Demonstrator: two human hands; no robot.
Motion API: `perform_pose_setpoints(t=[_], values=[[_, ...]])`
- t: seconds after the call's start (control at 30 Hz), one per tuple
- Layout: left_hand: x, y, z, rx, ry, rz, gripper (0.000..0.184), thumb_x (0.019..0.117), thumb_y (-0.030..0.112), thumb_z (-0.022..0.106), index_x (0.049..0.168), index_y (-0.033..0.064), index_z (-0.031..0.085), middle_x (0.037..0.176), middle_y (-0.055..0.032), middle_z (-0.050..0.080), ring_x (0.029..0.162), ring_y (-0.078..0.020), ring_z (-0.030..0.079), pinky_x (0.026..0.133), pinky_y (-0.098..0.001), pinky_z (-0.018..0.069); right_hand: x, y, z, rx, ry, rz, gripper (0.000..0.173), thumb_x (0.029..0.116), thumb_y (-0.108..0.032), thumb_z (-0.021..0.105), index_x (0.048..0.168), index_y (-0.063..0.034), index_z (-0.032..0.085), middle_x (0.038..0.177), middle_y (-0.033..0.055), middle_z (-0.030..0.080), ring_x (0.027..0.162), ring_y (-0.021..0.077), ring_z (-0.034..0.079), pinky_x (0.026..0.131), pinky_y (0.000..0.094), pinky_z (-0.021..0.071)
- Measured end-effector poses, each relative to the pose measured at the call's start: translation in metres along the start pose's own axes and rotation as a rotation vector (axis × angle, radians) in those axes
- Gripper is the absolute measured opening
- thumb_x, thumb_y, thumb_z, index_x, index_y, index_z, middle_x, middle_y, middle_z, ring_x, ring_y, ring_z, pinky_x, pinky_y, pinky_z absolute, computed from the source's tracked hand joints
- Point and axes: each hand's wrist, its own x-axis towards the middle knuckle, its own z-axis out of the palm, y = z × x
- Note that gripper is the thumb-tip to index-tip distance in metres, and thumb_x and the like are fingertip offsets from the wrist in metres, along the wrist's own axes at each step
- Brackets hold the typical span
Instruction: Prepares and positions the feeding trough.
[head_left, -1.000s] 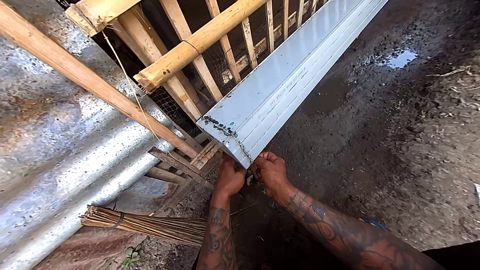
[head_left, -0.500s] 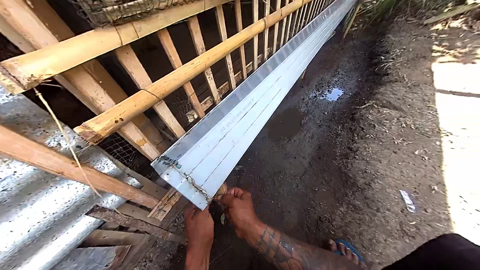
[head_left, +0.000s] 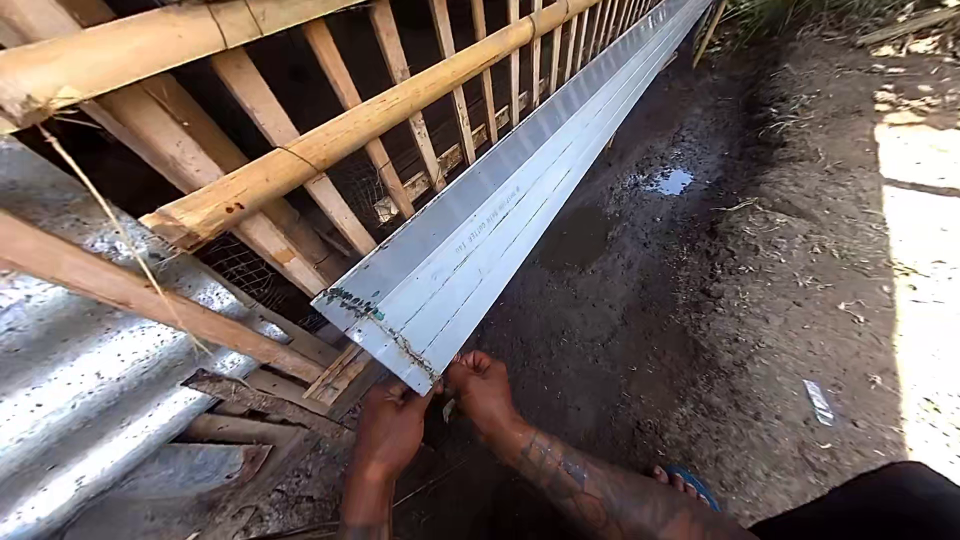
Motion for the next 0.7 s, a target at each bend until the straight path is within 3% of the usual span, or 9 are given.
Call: perform_pose_setpoints(t=[0.1, 0.13, 0.2, 0.27, 0.33, 0.43, 0.5, 0.57, 0.7], values=[[-0.008, 0.006, -0.015, 0.194, -0.201, -0.036, 0.023, 0.1006, 0.027, 0.063, 0.089, 0.0103, 0.075, 0.098, -0.0012, 0.07, 0.094, -0.0111, 0.065, 0.088, -0.0377, 0.0538, -0.003, 0.003, 0.0, -0.009, 0.0, -0.029, 0.023, 0.0901, -0.011, 0.069, 0.073, -0.0062, 0.054, 0.058, 0.0026, 0.05, 0.047, 0.0113, 0.044, 0.045, 0.0293, 0.0377], [-0.008, 0.004, -0.018, 0.195, -0.236, -0.01, 0.026, 0.1009, 0.028, 0.062, 0.086, 0.0098, 0.074, 0.099, -0.0018, 0.069, 0.094, -0.0111, 0.064, 0.088, -0.038, 0.0528, -0.003, 0.003, -0.001, -0.019, -0.001, -0.04, 0.023, 0.09, -0.01, 0.069, 0.073, -0.0066, 0.055, 0.057, 0.0019, 0.049, 0.047, 0.0111, 0.043, 0.045, 0.0292, 0.0379], [-0.005, -0.009, -0.012, 0.031, -0.178, 0.056, 0.024, 0.098, 0.024, 0.063, 0.079, 0.012, 0.073, 0.089, 0.0037, 0.068, 0.082, -0.0046, 0.063, 0.078, -0.0293, 0.0532, -0.003, 0.002, -0.004, -0.024, -0.019, -0.044, 0.022, 0.0912, -0.01, 0.068, 0.073, -0.0067, 0.056, 0.056, 0.0011, 0.049, 0.046, 0.0103, 0.043, 0.044, 0.028, 0.038], [-0.003, -0.017, -0.003, -0.109, -0.075, 0.061, 0.02, 0.0964, 0.016, 0.063, 0.08, 0.0103, 0.074, 0.087, 0.0037, 0.071, 0.079, -0.005, 0.065, 0.077, -0.0278, 0.055, -0.003, -0.002, -0.005, -0.009, -0.043, -0.022, 0.022, 0.0941, -0.009, 0.065, 0.074, -0.0054, 0.056, 0.056, 0.0015, 0.05, 0.045, 0.0102, 0.044, 0.043, 0.0266, 0.0384], [-0.002, -0.013, 0.003, -0.078, 0.021, -0.012, 0.015, 0.0955, 0.015, 0.066, 0.084, 0.0095, 0.075, 0.088, 0.0022, 0.071, 0.074, -0.0065, 0.064, 0.072, -0.0283, 0.0551, -0.004, -0.006, -0.003, 0.023, -0.045, 0.0, 0.021, 0.0951, -0.007, 0.064, 0.076, -0.0042, 0.056, 0.056, 0.0021, 0.05, 0.044, 0.0102, 0.044, 0.043, 0.0256, 0.0383], [-0.002, -0.007, 0.008, 0.053, 0.014, -0.16, 0.015, 0.0989, 0.023, 0.068, 0.099, 0.0094, 0.073, 0.088, -0.0012, 0.07, 0.067, -0.0095, 0.063, 0.068, -0.0312, 0.0566, -0.006, -0.004, 0.0, 0.065, -0.023, 0.014, 0.02, 0.0961, -0.005, 0.063, 0.078, -0.0029, 0.056, 0.055, 0.0029, 0.049, 0.043, 0.0103, 0.043, 0.041, 0.0249, 0.0382], [-0.004, -0.003, 0.011, 0.106, -0.015, -0.202, 0.018, 0.1016, 0.026, 0.065, 0.098, 0.0097, 0.073, 0.083, -0.0015, 0.069, 0.067, -0.0108, 0.063, 0.07, -0.033, 0.0556, -0.007, -0.002, 0.0, 0.074, -0.013, 0.002, 0.02, 0.0959, -0.004, 0.063, 0.078, -0.0028, 0.055, 0.055, 0.0035, 0.049, 0.043, 0.0104, 0.043, 0.042, 0.025, 0.0382], [-0.004, -0.001, 0.017, 0.079, 0.041, -0.195, 0.019, 0.1021, 0.023, 0.064, 0.093, 0.0091, 0.074, 0.083, -0.0029, 0.07, 0.077, -0.0127, 0.065, 0.077, -0.0375, 0.0545, -0.006, -0.002, 0.001, 0.067, -0.017, -0.006, 0.02, 0.0969, -0.003, 0.062, 0.078, -0.0027, 0.054, 0.057, 0.0045, 0.049, 0.044, 0.0113, 0.043, 0.042, 0.0259, 0.0394], [0.0, -0.007, 0.04, -0.315, 0.261, -0.186, 0.017, 0.1004, 0.011, 0.064, 0.088, 0.0058, 0.074, 0.082, -0.005, 0.071, 0.079, -0.0132, 0.067, 0.074, -0.0358, 0.0549, -0.005, -0.003, -0.001, 0.047, -0.024, 0.018, 0.021, 0.0974, -0.003, 0.062, 0.078, -0.0033, 0.054, 0.057, 0.0044, 0.049, 0.044, 0.0114, 0.044, 0.043, 0.026, 0.0397]])
